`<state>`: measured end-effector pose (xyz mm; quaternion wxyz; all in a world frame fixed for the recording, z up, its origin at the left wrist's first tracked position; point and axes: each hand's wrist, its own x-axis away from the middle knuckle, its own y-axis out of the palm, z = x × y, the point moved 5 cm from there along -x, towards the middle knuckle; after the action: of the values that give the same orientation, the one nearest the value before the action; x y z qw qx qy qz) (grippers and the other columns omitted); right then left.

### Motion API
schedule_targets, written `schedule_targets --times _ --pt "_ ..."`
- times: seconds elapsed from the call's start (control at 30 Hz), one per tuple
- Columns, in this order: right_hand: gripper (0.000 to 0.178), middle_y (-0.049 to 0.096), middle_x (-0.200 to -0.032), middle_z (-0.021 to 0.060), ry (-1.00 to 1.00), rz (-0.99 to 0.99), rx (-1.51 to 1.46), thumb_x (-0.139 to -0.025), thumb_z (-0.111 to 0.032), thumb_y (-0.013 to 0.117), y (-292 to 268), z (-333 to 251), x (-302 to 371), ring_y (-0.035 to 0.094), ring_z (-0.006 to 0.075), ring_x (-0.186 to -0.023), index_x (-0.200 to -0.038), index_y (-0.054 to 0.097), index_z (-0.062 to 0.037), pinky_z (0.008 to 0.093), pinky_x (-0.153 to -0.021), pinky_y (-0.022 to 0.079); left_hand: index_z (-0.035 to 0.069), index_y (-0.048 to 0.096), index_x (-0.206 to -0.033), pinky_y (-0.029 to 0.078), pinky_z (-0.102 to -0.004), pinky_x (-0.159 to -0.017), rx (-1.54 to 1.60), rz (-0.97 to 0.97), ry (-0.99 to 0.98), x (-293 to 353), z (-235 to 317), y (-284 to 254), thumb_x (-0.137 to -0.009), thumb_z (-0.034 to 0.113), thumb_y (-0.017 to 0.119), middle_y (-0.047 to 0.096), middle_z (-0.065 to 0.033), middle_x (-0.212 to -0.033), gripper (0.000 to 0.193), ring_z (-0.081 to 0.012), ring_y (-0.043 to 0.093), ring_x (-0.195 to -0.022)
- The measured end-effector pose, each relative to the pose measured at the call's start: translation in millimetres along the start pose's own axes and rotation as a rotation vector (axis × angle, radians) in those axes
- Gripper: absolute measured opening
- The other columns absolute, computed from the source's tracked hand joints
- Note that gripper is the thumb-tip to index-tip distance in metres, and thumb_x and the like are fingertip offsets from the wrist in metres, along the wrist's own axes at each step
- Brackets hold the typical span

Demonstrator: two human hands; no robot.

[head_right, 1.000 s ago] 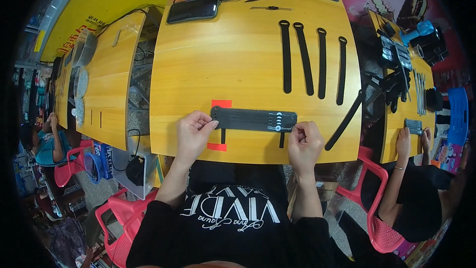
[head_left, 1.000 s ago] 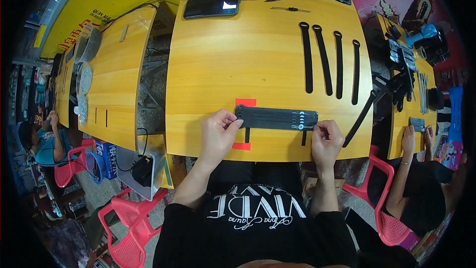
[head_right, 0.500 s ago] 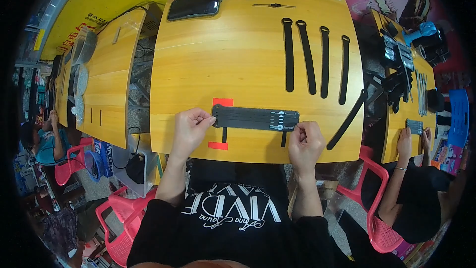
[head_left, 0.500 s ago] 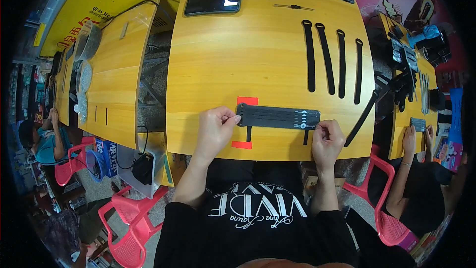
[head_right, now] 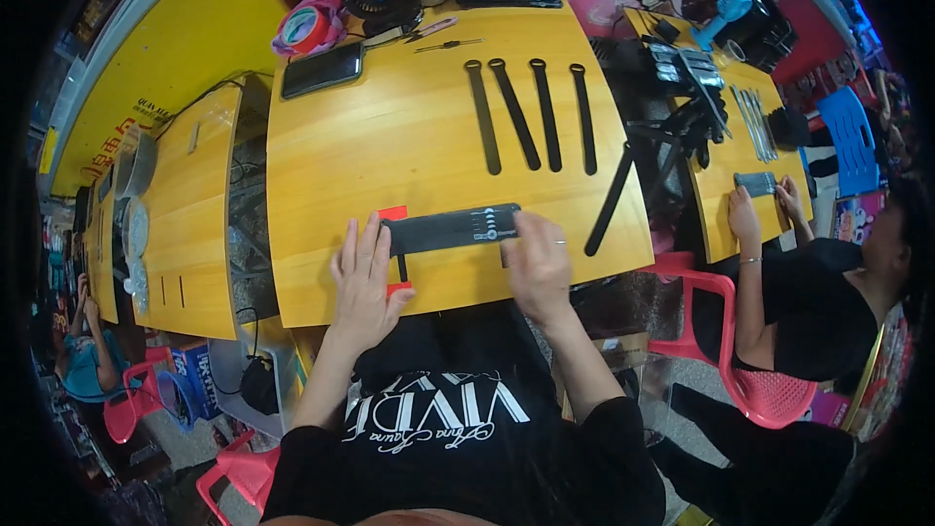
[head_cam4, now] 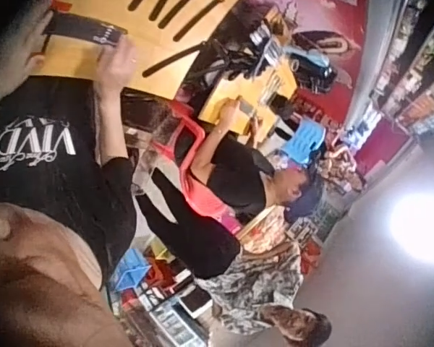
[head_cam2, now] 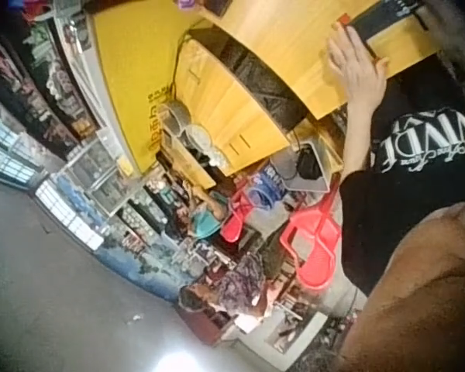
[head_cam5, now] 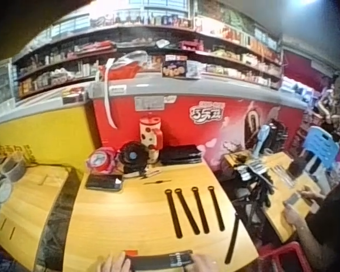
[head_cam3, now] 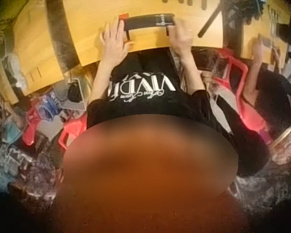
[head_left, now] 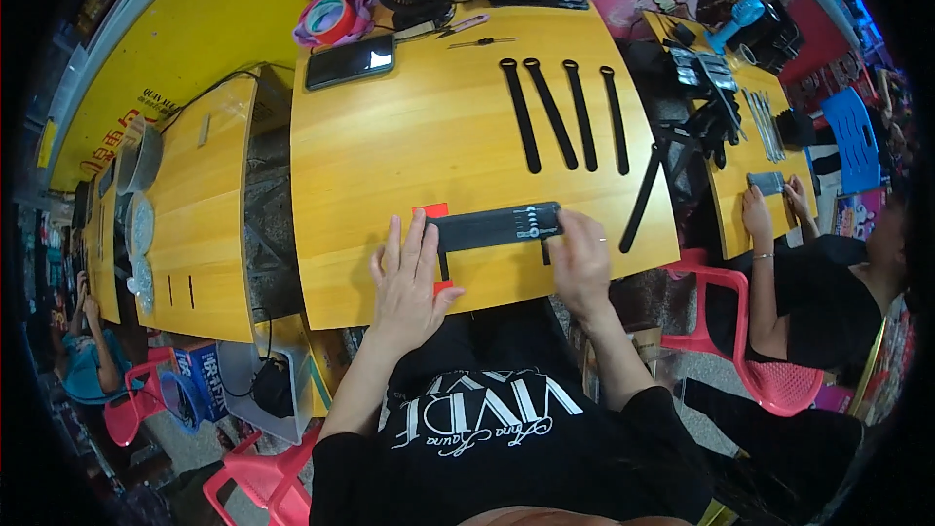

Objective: Assembling black textile or plastic straps by attaching small labels and checking components.

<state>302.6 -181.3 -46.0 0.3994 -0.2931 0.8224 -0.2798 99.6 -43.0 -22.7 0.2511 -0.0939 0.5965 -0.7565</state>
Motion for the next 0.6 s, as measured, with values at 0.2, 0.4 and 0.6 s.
schedule_targets --times 0.2,0.4,0.6 --pt "0.051 0.051 -0.138 0.0182 -0.130 -0.208 0.429 -0.081 -0.021 0.073 -7 -26 11 0.049 0.0376 -0.122 -0.125 0.058 0.0014 0.0466 -0.092 0.039 -0.003 0.030 -0.150 0.019 -0.0602 -0.111 -0.074 -0.160 -0.039 12 -16 22 -0.090 0.056 0.055 0.017 -0.0195 -0.162 0.088 -0.0401 0.015 -0.149" --pt "0.025 0.061 -0.108 0.0234 -0.102 -0.009 0.172 -0.079 -0.012 0.069 33 -24 -51 0.058 0.0360 -0.101 -0.099 0.064 0.0023 0.0427 -0.084 0.048 0.002 0.036 -0.148 0.023 -0.0577 -0.111 0.121 0.067 -0.032 25 -25 24 -0.092 0.047 0.058 0.025 -0.0196 -0.159 0.075 -0.0411 0.023 -0.145" --pt "0.015 0.068 -0.081 0.0128 0.015 -0.253 0.499 -0.071 -0.005 0.068 93 -12 -110 0.067 0.0286 -0.079 -0.085 0.069 -0.0016 0.0380 -0.070 0.055 0.003 0.060 -0.124 0.030 -0.0486 -0.110 0.179 0.290 -0.082 38 -28 -13 -0.089 0.020 0.068 0.047 -0.0184 -0.144 0.040 -0.0397 0.039 -0.136"
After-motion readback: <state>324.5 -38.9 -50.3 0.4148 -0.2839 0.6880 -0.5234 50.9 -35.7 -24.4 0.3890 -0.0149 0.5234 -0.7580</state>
